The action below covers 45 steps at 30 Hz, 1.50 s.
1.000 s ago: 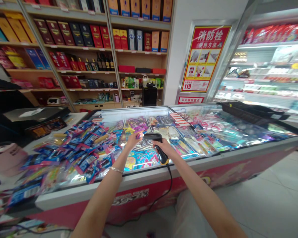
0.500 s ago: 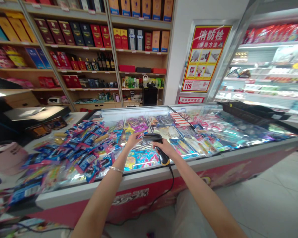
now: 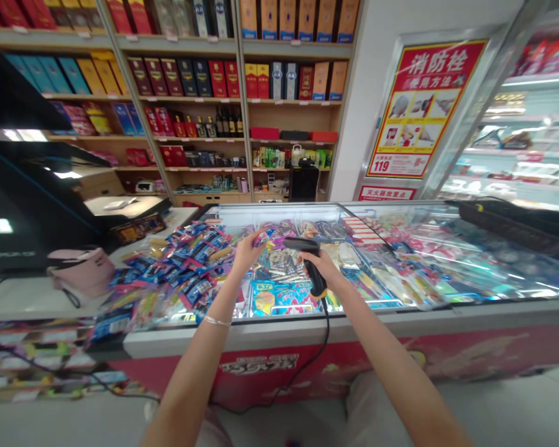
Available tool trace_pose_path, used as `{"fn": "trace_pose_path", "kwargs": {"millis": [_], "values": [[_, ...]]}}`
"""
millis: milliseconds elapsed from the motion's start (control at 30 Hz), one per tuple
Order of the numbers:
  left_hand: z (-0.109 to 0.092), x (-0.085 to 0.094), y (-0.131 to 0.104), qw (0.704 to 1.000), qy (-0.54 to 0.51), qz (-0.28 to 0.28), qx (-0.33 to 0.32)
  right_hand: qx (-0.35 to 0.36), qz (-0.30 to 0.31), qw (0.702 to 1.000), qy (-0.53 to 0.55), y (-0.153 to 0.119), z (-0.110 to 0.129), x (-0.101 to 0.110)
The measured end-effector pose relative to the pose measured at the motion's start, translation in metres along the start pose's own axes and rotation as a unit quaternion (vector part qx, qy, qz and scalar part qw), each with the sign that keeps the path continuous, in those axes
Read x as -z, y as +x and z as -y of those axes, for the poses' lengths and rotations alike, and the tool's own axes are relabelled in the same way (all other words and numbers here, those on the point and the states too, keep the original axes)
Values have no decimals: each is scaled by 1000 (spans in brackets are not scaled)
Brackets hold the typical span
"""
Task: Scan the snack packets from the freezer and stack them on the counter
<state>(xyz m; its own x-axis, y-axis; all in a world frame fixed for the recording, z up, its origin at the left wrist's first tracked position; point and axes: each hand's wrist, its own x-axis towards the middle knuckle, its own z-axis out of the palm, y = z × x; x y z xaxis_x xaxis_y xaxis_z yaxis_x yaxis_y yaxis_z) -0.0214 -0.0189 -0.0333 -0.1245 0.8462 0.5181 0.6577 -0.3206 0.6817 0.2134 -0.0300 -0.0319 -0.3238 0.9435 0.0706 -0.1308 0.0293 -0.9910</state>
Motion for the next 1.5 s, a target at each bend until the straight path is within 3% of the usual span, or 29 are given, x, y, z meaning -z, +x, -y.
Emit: {"fn": "trace_pose_path", "kwargs": {"millis": [200, 367, 533, 667, 833, 1500], "values": [[22, 79, -25, 988, 135, -66, 22, 8, 54, 998, 40, 27, 4, -57], [48, 107, -29, 953, 270, -136, 8, -32, 109, 988, 107, 49, -11, -100], [78, 104, -32, 900, 349, -254, 59, -98, 135, 970, 175, 74, -45, -130], [90, 97, -37, 892, 347, -286, 43, -120, 129, 961, 212, 79, -74, -139], [91, 96, -38, 906, 319, -270, 63, -136, 143, 955, 221, 73, -87, -136], [96, 95, -39, 909, 318, -262, 65, -119, 147, 955, 228, 70, -82, -139]]}}
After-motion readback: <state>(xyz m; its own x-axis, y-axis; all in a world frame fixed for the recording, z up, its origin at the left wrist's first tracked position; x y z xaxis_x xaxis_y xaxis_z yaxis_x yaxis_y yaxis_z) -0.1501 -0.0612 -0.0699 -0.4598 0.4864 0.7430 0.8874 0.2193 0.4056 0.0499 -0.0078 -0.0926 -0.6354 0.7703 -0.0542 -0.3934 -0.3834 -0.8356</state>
